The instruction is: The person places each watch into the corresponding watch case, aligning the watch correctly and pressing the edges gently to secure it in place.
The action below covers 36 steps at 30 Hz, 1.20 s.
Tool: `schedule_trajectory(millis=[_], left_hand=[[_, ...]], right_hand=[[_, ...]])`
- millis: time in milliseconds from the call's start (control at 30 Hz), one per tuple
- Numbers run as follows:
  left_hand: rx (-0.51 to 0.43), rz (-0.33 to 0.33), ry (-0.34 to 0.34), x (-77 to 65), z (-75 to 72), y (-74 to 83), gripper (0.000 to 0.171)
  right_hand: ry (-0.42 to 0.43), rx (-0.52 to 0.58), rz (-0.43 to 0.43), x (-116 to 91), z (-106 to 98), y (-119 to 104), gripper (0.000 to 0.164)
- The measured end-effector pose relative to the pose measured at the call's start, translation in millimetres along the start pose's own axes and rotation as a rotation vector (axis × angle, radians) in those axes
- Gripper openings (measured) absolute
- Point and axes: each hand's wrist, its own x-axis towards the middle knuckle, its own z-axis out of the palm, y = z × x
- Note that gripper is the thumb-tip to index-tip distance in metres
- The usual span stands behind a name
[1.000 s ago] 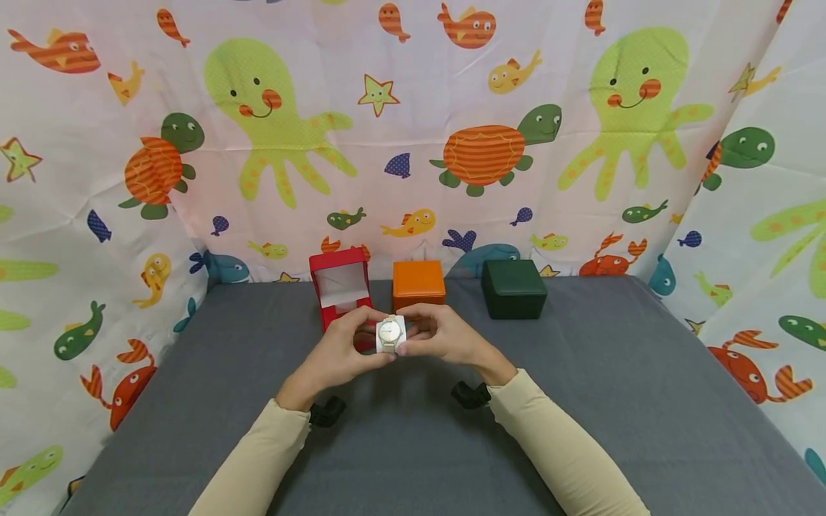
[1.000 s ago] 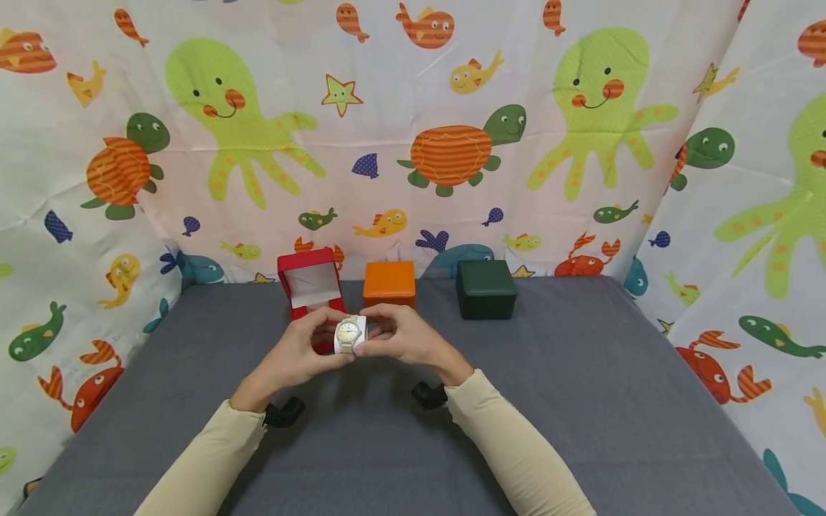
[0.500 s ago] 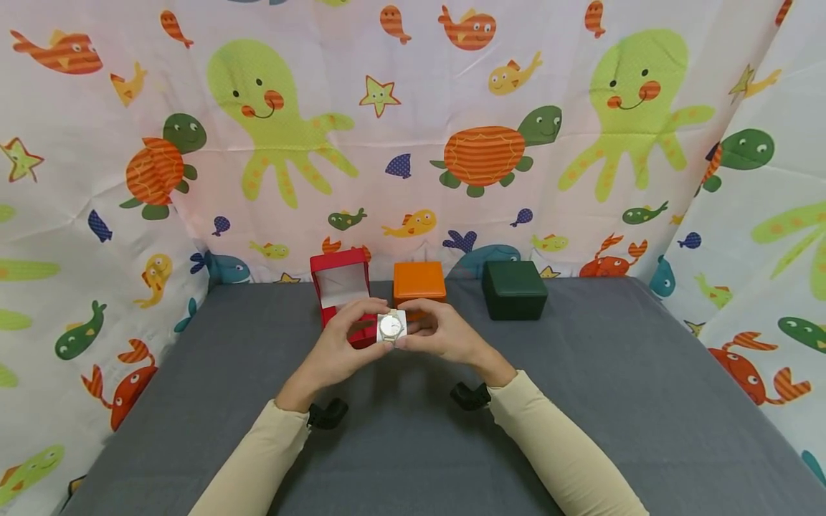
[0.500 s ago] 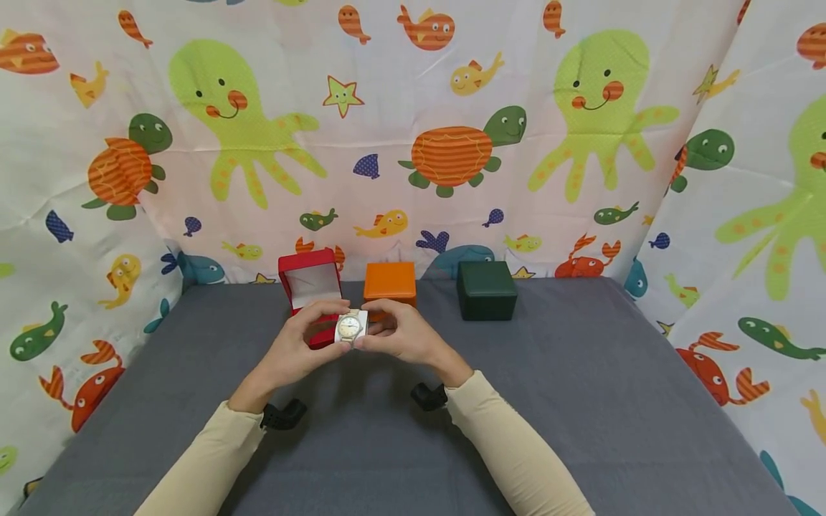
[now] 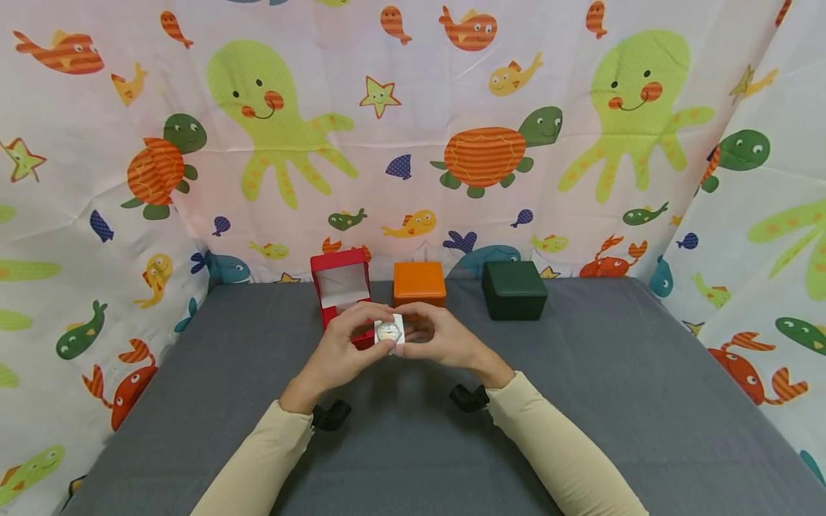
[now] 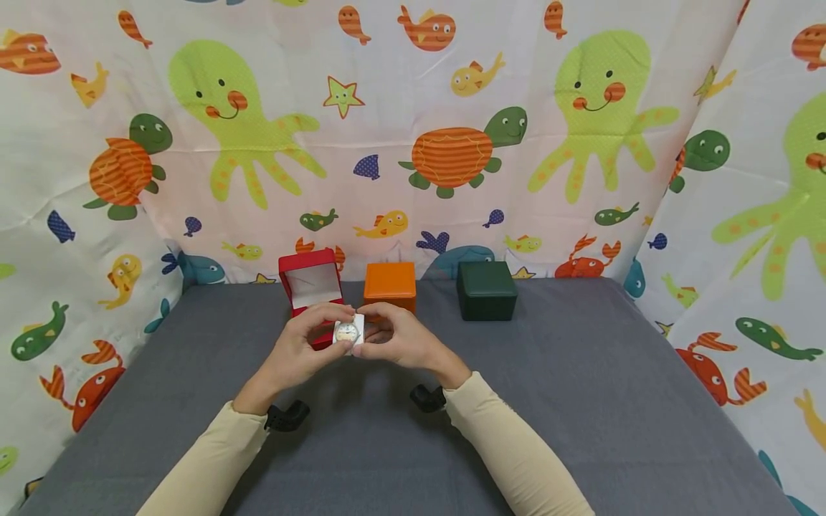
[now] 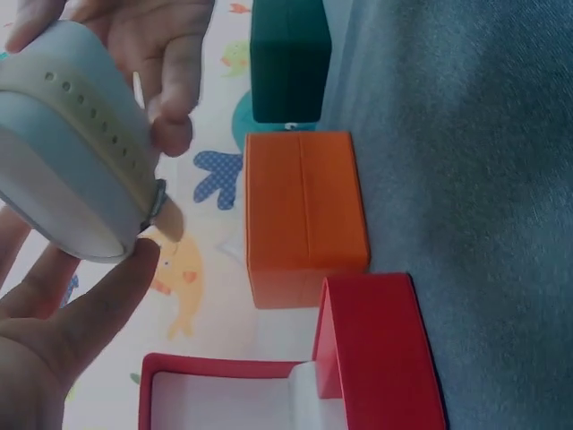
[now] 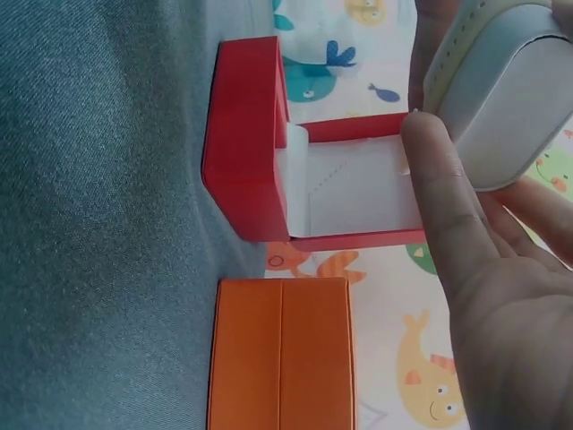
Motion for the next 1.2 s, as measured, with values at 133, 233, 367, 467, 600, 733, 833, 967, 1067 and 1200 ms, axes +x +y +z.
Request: schedule_trajectory(millis=[133, 233, 367, 467, 600, 733, 833, 967, 1067, 1200], left_hand=[[0.060, 0.011, 0.006, -0.5, 2.8, -14.9, 0.037], [0.083, 0.034, 0.016, -0.9, 3.7, -23.4, 0.037], [0.067, 0.050, 0.043, -0.8, 3.4, -27.2, 0.035], [0.057, 0.032, 0.061, 0.0, 3.1, -25.4, 0.035], [0.041, 0.015, 0.066, 1.0, 2.4, -13.7, 0.035], [0.016, 0.007, 0.061, 1.5, 0.2, 2.1, 0.034], [-0.015, -0.007, 0.058, 1.4, -1.0, 7.0, 0.034], [-0.059, -0.025, 0.061, 1.2, -1.2, 6.7, 0.035], [-0.069, -0.036, 0.064, 1.2, -0.6, 5.4, 0.035], [-0.073, -0.063, 0.063, 1.0, 0.4, 4.3, 0.036]], right_hand=[[0.010, -0.006, -0.047, -1.6, 1.4, -7.7, 0.059], [0.027, -0.023, -0.085, -3.5, 3.1, -19.3, 0.061], [0.039, -0.068, -0.143, -5.3, 5.1, -32.1, 0.063], [0.043, -0.078, -0.189, -5.8, 6.4, -36.1, 0.062], [0.056, -0.084, -0.222, -5.8, 8.0, -36.6, 0.063], [0.064, -0.107, -0.237, -5.6, 9.0, -36.1, 0.064], [0.068, -0.132, -0.252, -5.6, 9.3, -36.7, 0.064], [0.072, -0.165, -0.284, -5.9, 9.6, -38.1, 0.065], [0.072, -0.183, -0.306, -6.4, 9.8, -38.9, 0.066], [0.073, -0.199, -0.311, -7.3, 9.9, -39.1, 0.068]])
